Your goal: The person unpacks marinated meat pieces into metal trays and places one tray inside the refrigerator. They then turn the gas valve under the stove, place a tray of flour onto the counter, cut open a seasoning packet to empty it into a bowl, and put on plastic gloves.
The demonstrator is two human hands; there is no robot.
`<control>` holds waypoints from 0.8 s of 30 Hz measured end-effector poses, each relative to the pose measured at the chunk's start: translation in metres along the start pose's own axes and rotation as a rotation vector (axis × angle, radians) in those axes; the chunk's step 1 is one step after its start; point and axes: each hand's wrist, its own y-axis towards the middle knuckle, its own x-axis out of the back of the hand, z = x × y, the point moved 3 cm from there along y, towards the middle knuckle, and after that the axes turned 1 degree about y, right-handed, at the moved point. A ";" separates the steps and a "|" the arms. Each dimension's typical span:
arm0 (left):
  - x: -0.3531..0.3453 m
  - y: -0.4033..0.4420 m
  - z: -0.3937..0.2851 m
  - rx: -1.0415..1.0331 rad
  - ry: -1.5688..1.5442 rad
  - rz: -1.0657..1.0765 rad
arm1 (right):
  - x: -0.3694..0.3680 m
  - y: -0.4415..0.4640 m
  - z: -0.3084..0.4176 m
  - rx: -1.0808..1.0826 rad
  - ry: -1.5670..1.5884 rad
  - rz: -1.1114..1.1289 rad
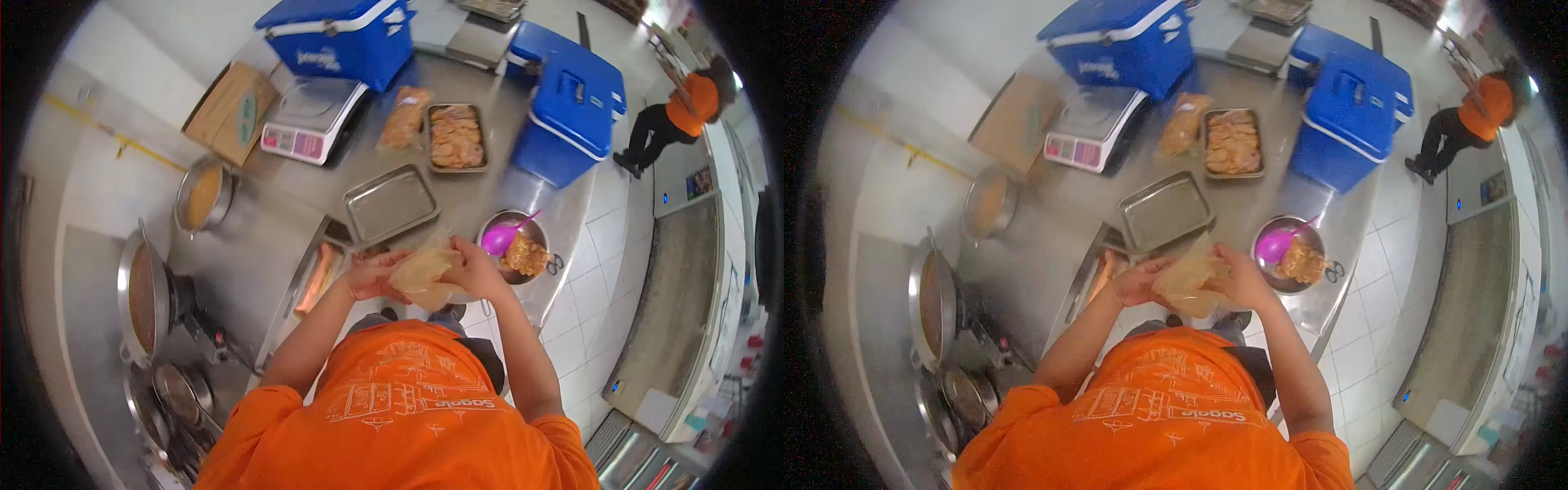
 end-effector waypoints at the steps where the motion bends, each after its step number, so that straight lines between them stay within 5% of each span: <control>1: 0.021 -0.015 0.003 -0.027 0.005 -0.060 | -0.012 0.004 -0.002 0.077 -0.092 -0.029; 6: 0.149 -0.123 0.062 -0.148 0.149 -0.589 | -0.117 0.033 -0.026 0.199 -0.533 0.003; 9: 0.192 -0.182 0.105 -0.078 0.130 -0.928 | -0.203 0.062 -0.065 -0.034 -0.514 0.050; 12: 0.210 -0.229 0.151 -0.094 0.044 -0.970 | -0.279 0.101 -0.135 -0.202 -0.567 0.107; 18: 0.196 -0.286 0.198 -0.001 -0.046 -1.076 | -0.354 0.150 -0.240 -0.639 -0.410 -0.238; 20: 0.195 -0.300 0.206 0.019 -0.074 -1.106 | -0.374 0.147 -0.263 -0.535 -0.160 -0.163; 24: 0.200 -0.304 0.205 0.012 -0.066 -1.126 | -0.374 0.115 -0.277 -0.384 -0.336 0.353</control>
